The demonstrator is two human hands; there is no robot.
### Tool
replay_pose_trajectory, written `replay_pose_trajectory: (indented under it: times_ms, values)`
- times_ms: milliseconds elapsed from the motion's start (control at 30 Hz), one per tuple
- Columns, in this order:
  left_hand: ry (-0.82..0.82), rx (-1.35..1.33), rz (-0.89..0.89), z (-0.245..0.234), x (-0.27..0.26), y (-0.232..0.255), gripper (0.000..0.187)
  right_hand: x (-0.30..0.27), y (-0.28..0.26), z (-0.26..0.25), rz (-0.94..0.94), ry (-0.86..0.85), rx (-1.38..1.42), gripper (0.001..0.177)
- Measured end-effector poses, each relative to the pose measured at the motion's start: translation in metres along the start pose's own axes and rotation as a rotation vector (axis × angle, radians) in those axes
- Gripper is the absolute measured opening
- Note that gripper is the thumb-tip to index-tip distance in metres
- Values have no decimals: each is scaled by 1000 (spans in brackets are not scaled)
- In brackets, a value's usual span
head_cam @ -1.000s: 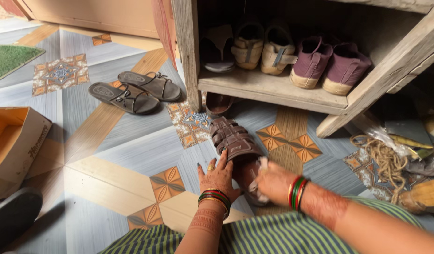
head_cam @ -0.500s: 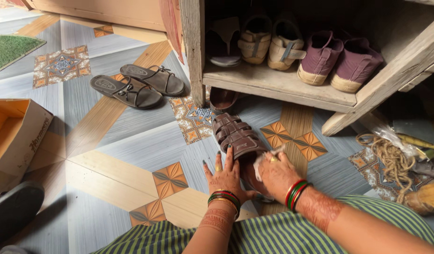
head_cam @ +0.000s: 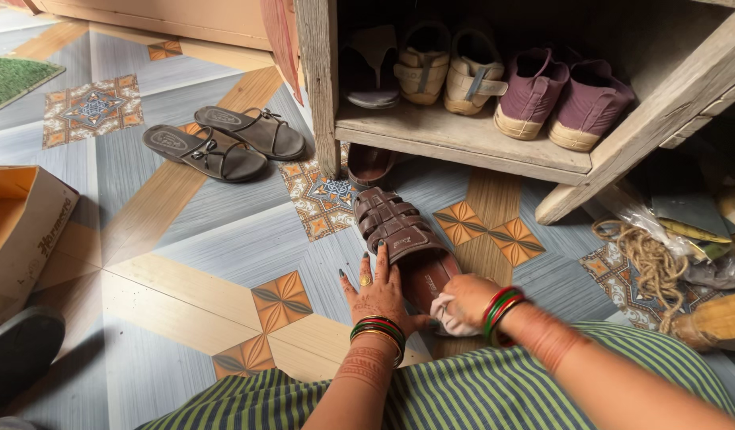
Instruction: The person sits on the floor and wipes a brown leather sandal with a cloth, cleaning the straps and sole. They then place the sandal under a wooden shoe rack and pick up a grey heeled sandal to wipe it with the same cloth.
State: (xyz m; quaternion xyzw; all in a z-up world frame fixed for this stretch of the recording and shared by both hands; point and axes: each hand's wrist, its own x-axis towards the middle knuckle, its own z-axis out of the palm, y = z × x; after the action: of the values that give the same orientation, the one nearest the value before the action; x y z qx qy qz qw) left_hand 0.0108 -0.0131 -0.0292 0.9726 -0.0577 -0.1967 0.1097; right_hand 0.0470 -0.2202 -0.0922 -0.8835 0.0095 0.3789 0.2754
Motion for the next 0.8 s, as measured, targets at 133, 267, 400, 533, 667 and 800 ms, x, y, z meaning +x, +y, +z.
replay_pose_trajectory:
  times_ms: [133,267,400,533,667,800]
  values:
    - [-32,-28,47,-2,2,-7,127,8,23,-29,-328,139,732,12]
    - [-73,-136,61,-5,2,-8,132,-19,1,-33,-603,446,800,26]
    - [-17,-126,42,1,3,-7,126,-54,-28,-9,-495,682,57,39]
    - [51,-71,28,10,7,-6,119,-77,-49,7,-318,424,-706,42]
    - [-19,-114,2,4,6,-5,118,-76,-55,15,-352,437,-595,47]
    - [-28,-98,16,0,7,-3,118,-42,-44,23,-502,696,-586,34]
